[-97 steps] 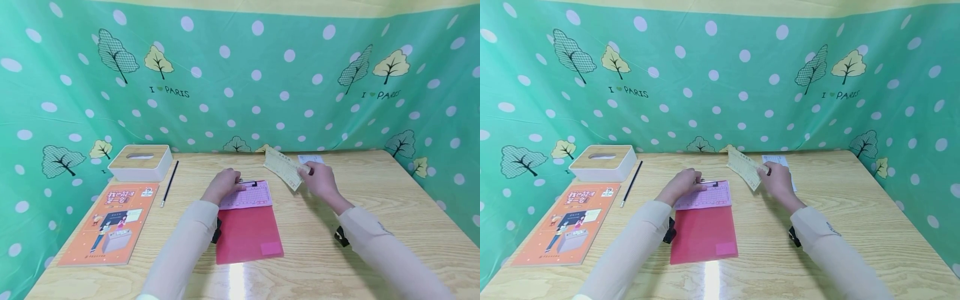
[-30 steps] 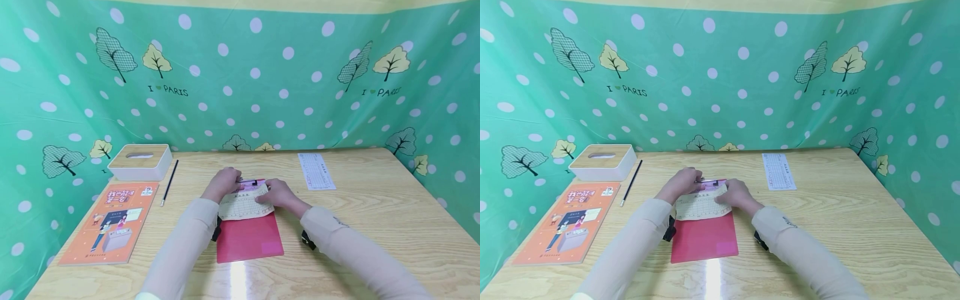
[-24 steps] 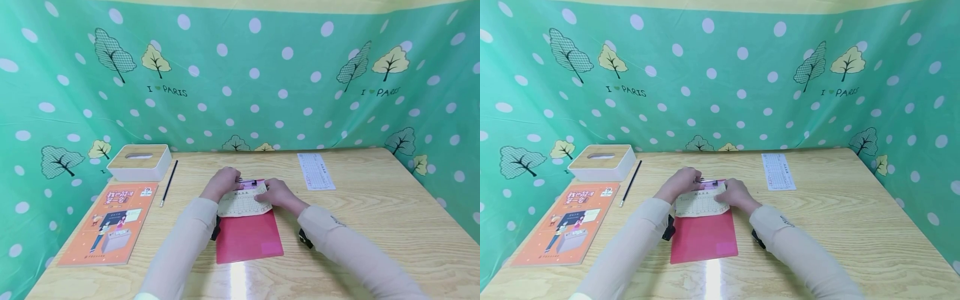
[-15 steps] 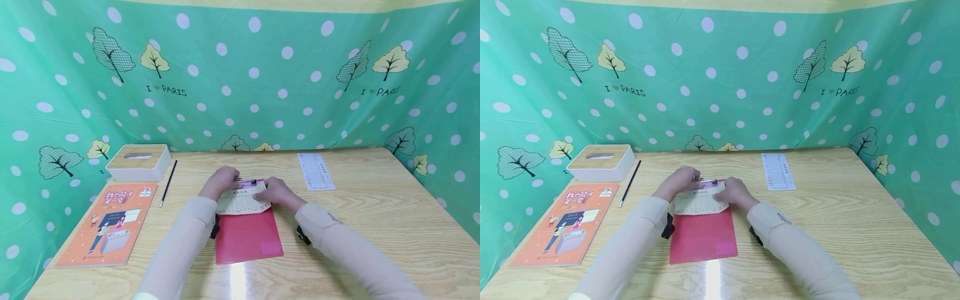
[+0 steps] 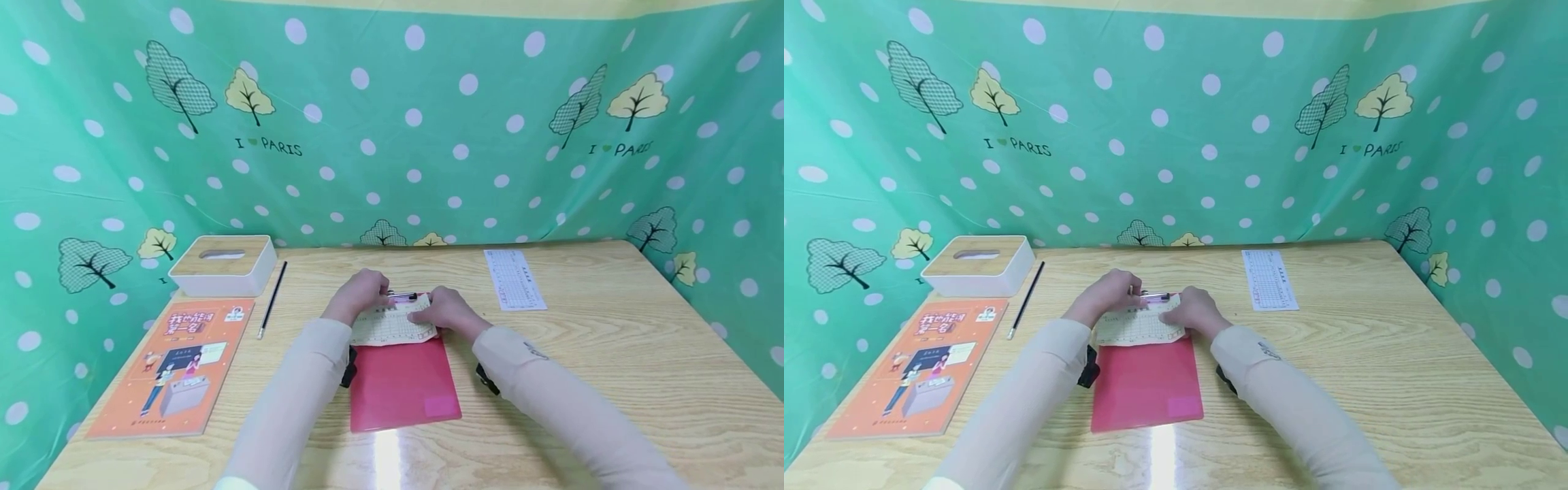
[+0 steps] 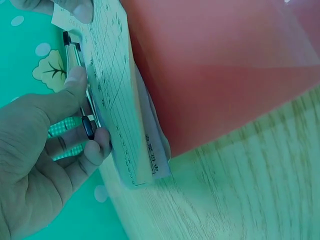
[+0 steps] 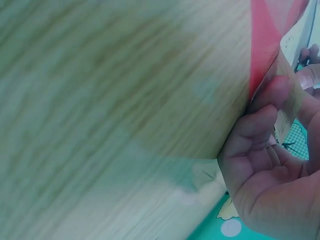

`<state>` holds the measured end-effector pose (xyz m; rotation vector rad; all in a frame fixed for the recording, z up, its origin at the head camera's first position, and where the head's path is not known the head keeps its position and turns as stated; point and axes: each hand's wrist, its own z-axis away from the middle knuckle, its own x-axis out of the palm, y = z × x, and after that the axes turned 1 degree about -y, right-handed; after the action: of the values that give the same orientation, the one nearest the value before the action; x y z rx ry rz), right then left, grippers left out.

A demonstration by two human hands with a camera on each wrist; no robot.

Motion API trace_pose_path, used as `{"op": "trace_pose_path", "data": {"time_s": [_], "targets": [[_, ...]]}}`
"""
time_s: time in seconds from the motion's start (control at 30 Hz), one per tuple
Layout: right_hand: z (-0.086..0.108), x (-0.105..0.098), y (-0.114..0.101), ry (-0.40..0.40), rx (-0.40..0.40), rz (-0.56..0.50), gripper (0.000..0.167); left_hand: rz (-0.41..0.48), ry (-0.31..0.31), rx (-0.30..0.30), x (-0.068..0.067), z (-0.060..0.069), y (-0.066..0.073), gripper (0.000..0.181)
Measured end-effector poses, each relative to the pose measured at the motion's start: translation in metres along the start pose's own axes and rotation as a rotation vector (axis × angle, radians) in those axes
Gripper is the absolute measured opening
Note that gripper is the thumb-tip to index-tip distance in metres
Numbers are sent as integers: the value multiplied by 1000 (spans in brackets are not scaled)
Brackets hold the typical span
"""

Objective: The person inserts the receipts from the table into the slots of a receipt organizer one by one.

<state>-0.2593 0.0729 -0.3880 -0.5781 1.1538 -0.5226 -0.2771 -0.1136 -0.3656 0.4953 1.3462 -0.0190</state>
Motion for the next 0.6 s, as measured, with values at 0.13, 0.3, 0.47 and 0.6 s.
{"op": "trace_pose_path", "data": {"time_s": [0.13,0.3,0.47,0.6], "targets": [[0,1,-2,3,13,-7,37,1,-9,-12,0,1,-1,34],[-2,1,-4,6,47,-7,41,-10,3,4,-1,2,0,34],[-3,0,-3,-5,61,-8,43,-13,9,3,-1,2,1,35],[-4,-1,-3,-23,76,-27,43,-9,9,-4,1,1,1,38]]}}
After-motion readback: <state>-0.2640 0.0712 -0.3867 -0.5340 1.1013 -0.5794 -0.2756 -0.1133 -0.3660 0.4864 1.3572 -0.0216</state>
